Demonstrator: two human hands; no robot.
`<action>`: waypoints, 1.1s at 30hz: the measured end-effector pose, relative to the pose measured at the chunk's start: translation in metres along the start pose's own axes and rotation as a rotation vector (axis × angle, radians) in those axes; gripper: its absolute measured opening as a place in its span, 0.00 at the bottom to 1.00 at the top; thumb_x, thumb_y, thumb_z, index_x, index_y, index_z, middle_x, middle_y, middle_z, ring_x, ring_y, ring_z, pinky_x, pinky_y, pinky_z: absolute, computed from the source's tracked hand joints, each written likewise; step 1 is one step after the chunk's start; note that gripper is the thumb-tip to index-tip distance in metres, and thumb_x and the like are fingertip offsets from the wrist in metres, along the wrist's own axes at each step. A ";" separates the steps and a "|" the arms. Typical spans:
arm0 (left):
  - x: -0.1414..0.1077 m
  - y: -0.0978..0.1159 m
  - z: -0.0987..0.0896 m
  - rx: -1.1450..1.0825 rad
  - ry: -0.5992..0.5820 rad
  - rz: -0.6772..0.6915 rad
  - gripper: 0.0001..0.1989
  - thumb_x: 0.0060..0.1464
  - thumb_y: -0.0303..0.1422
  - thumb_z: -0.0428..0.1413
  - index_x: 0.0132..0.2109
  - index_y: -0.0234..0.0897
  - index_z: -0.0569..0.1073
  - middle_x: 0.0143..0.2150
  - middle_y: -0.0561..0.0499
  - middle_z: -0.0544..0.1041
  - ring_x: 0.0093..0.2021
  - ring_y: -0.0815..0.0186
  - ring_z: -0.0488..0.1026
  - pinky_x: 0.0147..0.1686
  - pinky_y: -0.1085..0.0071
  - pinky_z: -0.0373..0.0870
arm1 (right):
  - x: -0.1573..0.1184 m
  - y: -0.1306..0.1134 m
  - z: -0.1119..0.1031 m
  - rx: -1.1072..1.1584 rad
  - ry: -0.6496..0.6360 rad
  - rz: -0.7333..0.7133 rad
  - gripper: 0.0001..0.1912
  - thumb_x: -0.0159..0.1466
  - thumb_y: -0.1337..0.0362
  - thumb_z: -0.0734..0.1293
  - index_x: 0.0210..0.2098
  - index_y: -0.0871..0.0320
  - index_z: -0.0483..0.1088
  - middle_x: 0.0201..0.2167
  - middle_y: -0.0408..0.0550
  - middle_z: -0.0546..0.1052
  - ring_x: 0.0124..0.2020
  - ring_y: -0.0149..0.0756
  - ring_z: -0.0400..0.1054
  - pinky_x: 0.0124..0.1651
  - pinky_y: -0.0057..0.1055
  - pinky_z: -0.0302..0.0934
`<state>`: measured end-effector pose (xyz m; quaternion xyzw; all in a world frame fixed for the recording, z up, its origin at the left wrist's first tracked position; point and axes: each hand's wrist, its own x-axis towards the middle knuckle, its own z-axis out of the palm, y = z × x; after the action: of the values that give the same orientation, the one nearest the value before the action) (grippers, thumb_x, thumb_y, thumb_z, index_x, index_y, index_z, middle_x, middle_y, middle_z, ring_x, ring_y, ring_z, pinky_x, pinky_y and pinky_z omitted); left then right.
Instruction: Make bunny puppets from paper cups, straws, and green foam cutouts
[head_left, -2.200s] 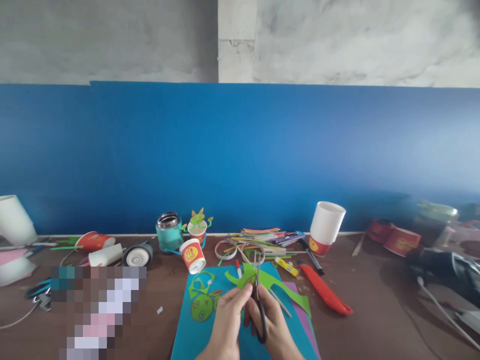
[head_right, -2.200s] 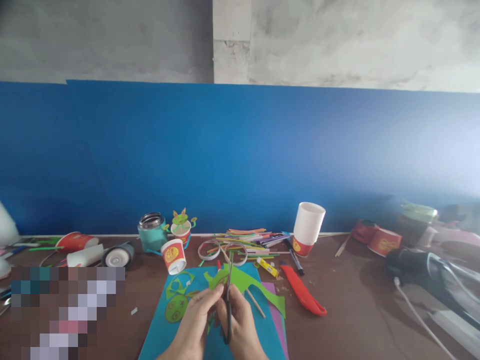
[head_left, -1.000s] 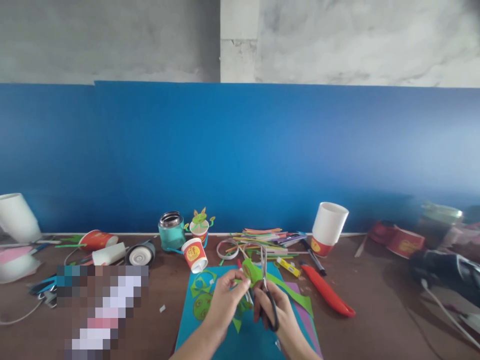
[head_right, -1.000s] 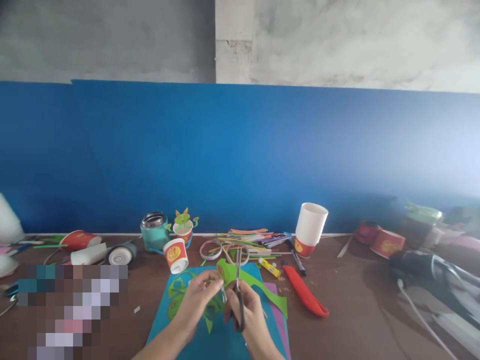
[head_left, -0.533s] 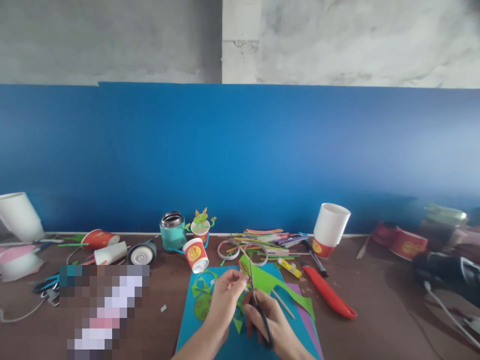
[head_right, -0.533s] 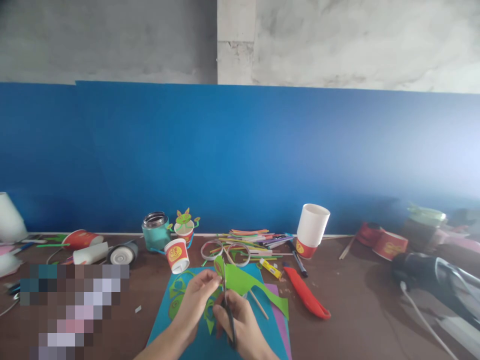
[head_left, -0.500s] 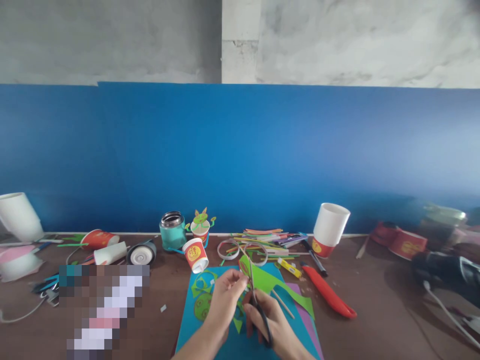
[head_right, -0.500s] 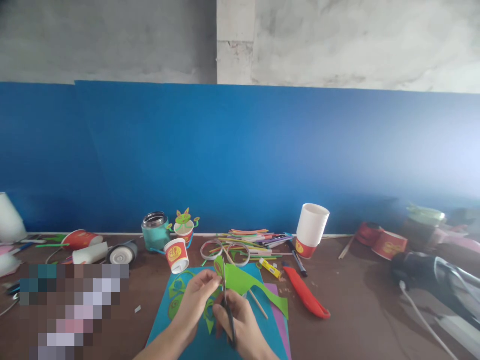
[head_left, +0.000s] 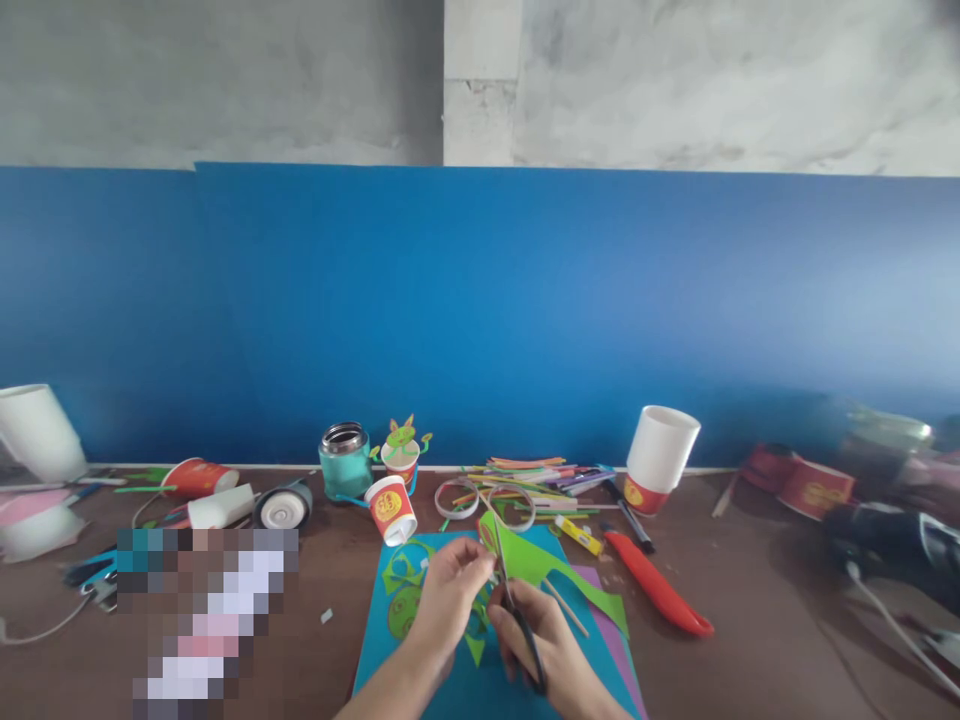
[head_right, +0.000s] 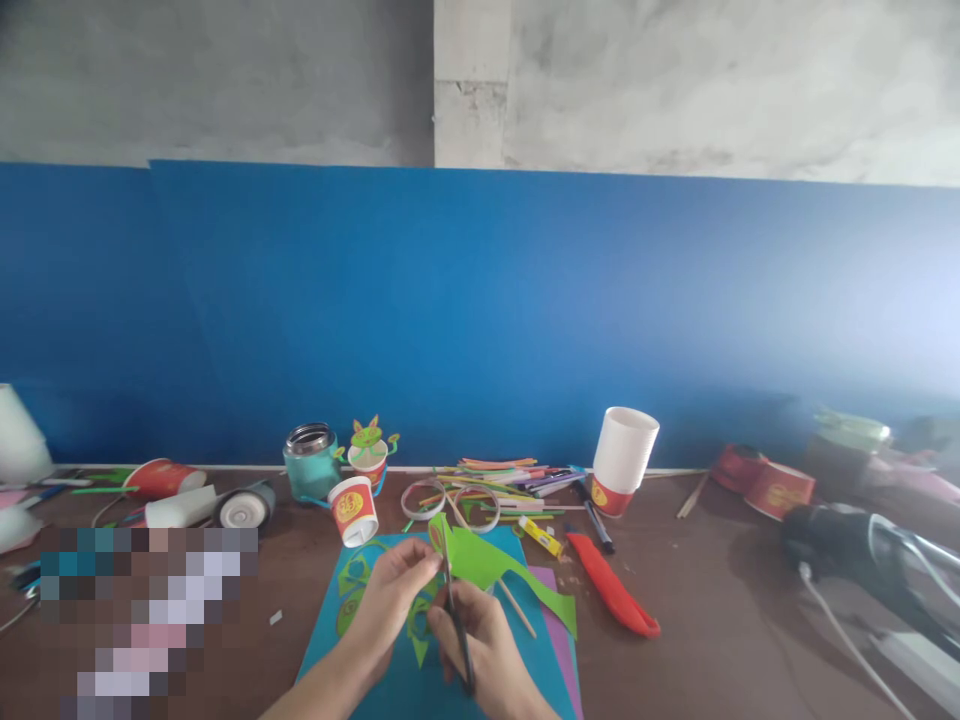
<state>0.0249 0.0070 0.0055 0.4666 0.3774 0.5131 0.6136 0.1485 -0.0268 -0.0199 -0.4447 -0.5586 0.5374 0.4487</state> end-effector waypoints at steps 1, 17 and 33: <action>0.000 0.000 0.000 0.002 -0.001 0.002 0.11 0.44 0.37 0.59 0.25 0.34 0.68 0.24 0.54 0.71 0.28 0.69 0.63 0.31 0.73 0.58 | 0.000 0.001 0.000 0.002 0.003 -0.006 0.22 0.53 0.46 0.69 0.26 0.59 0.63 0.12 0.34 0.60 0.11 0.22 0.53 0.14 0.20 0.46; 0.002 0.001 -0.003 0.075 -0.025 0.011 0.09 0.44 0.35 0.58 0.24 0.35 0.68 0.23 0.54 0.69 0.28 0.68 0.63 0.32 0.73 0.58 | 0.001 0.004 -0.003 -0.034 0.023 -0.001 0.20 0.54 0.48 0.69 0.25 0.59 0.63 0.11 0.34 0.60 0.11 0.23 0.53 0.14 0.20 0.48; 0.007 -0.005 -0.007 0.208 0.032 0.093 0.12 0.49 0.39 0.55 0.26 0.36 0.66 0.23 0.55 0.67 0.28 0.68 0.62 0.31 0.72 0.57 | 0.003 0.005 -0.002 -0.057 0.006 0.016 0.23 0.53 0.43 0.67 0.26 0.59 0.64 0.12 0.34 0.61 0.12 0.23 0.53 0.15 0.20 0.49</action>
<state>0.0205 0.0146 -0.0009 0.5364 0.4162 0.5064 0.5315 0.1498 -0.0238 -0.0253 -0.4636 -0.5688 0.5233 0.4332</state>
